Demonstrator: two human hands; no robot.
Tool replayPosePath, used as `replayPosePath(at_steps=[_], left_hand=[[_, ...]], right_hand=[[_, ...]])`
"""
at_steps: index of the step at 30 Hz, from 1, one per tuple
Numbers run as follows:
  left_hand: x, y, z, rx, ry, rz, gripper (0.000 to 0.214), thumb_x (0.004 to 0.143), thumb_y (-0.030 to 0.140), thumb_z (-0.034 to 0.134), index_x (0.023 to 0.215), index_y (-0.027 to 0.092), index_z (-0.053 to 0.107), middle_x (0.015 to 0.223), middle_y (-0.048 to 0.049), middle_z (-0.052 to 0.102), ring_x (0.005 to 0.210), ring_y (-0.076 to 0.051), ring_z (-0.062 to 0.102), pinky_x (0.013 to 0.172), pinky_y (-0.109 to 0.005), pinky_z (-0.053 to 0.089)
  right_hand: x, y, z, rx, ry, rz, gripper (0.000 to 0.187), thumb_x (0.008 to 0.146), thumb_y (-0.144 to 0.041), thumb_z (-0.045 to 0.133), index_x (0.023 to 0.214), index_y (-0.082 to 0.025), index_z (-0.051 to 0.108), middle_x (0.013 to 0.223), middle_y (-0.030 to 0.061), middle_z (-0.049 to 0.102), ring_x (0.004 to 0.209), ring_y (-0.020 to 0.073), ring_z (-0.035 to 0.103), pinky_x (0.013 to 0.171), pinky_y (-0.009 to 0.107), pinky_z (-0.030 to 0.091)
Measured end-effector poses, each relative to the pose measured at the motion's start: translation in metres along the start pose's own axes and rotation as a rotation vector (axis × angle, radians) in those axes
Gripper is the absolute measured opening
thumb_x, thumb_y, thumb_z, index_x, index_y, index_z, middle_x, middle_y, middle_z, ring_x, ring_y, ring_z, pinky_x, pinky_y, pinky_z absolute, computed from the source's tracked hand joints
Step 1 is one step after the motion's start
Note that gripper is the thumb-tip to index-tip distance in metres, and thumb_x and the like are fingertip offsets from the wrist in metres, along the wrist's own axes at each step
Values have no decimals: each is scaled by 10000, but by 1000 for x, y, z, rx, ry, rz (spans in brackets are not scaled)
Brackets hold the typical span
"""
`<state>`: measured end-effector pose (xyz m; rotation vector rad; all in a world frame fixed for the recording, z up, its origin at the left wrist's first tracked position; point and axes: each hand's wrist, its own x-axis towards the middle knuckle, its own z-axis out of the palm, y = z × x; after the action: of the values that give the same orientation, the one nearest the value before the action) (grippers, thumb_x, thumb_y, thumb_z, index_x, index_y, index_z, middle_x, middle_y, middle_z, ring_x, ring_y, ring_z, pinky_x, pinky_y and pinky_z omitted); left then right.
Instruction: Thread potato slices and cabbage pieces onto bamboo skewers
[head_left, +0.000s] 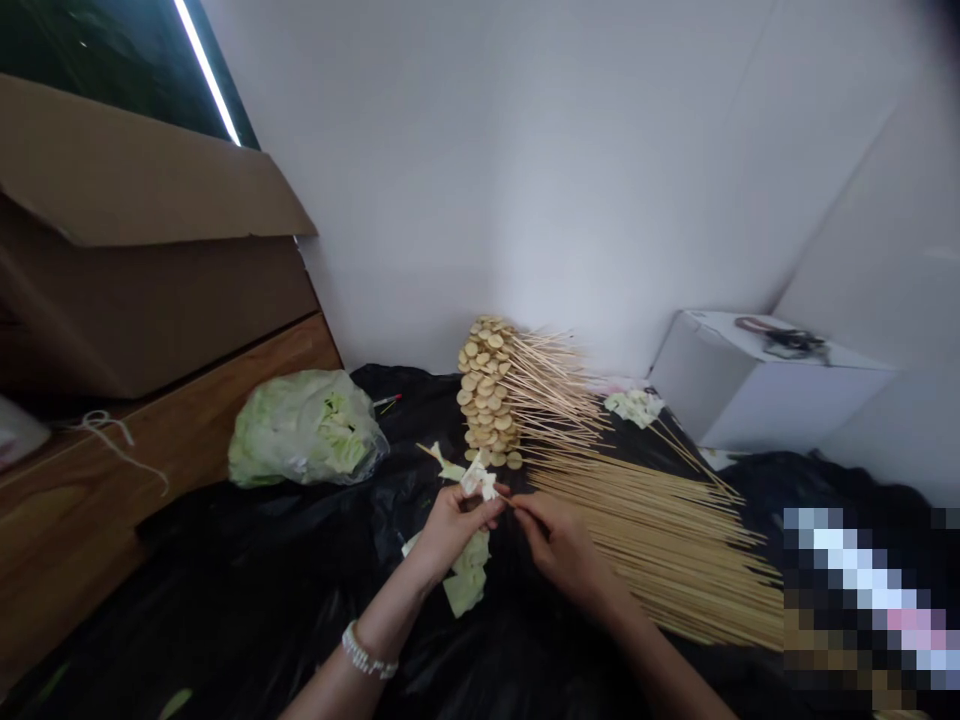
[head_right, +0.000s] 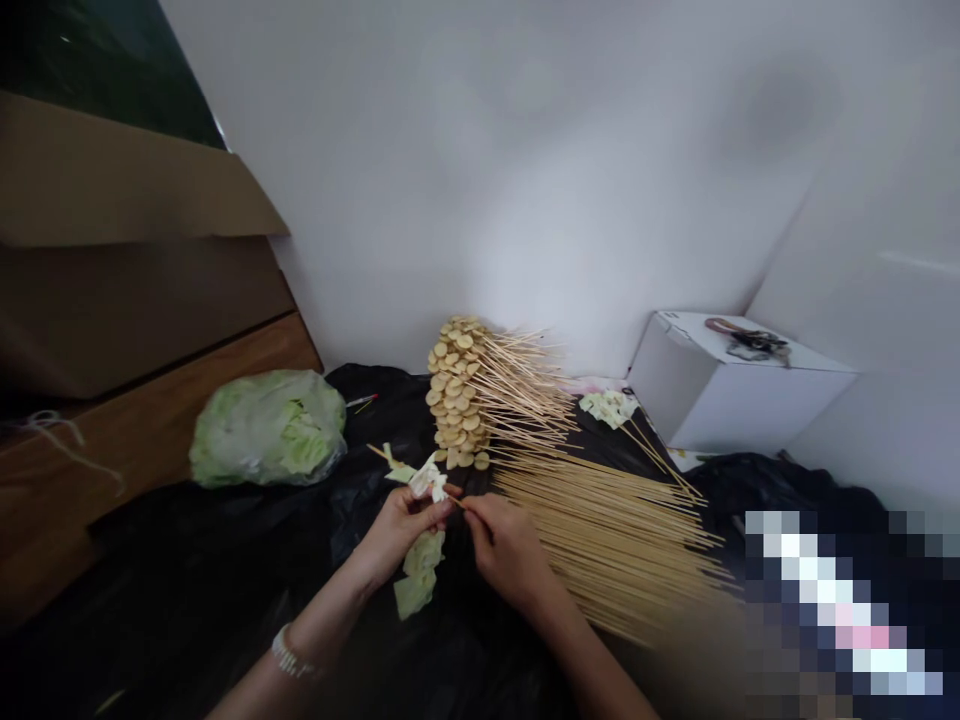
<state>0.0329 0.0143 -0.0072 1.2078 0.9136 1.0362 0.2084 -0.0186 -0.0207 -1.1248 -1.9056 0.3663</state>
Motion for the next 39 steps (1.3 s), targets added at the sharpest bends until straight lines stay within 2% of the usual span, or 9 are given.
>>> replayPosePath(at_steps=[5,8,12,15,19,22,28,33,39], left_hand=[[6,5,-9,-281,255,18,292,575,318,847,745,118,721,648,5,624,536,-42,510,520,-151,403],[9,10,-16,-365,339,42,337,548,299,862,798,126,716,704,6,632,563,-38,525,555,-150,427],[6,9,-14,-233,232,73,441,626,294,822,1031,182,687,745,14,631,612,-61,554,576,-164,434],[5,5,-11,-117,182,86,362,676,309,787,995,163,697,752,-8,643,640,-79,570,588,-172,431],[6,3,-13,-105,205,56,304,687,323,776,925,144,714,787,-36,669,651,-84,573,603,-176,433],[7,3,-14,-135,221,25,301,677,330,781,907,145,718,787,-36,669,645,-79,568,603,-172,430],[9,1,-15,-166,230,-6,316,658,351,790,895,153,724,785,-32,662,650,-81,571,621,-178,441],[9,2,-16,-175,226,-22,303,655,348,792,881,158,727,787,-24,659,655,-75,567,627,-170,438],[8,5,-17,-168,241,-20,304,650,352,791,878,160,730,779,-29,666,660,-84,570,614,-171,435]], right_hand=[[2,4,-10,-33,-83,14,238,928,-206,438,1002,-206,664,900,48,699,822,174,635,751,285,482],[6,11,-27,-42,-35,23,239,931,-238,437,914,-202,673,838,44,693,781,170,629,727,279,473],[10,27,-53,25,254,182,248,910,-328,466,920,-178,664,743,41,667,644,156,590,621,263,460],[8,49,-79,65,534,352,349,907,-384,433,1110,-158,605,759,38,651,504,124,495,490,242,406],[-4,92,-112,-274,785,499,406,865,-286,391,1177,-124,595,832,79,672,606,160,565,645,297,461],[-15,122,-127,-550,733,597,416,769,-177,383,1074,-100,656,877,132,683,834,249,605,787,368,449],[-21,155,-129,-653,621,668,490,718,-129,380,1141,-70,620,942,163,663,939,287,579,845,409,434],[-19,152,-127,-783,636,655,568,727,-137,411,1284,-127,525,1304,164,513,1210,302,428,937,473,375],[-18,135,-124,-788,735,723,377,829,-252,428,1148,-186,618,1228,133,584,1181,321,449,916,529,369]])
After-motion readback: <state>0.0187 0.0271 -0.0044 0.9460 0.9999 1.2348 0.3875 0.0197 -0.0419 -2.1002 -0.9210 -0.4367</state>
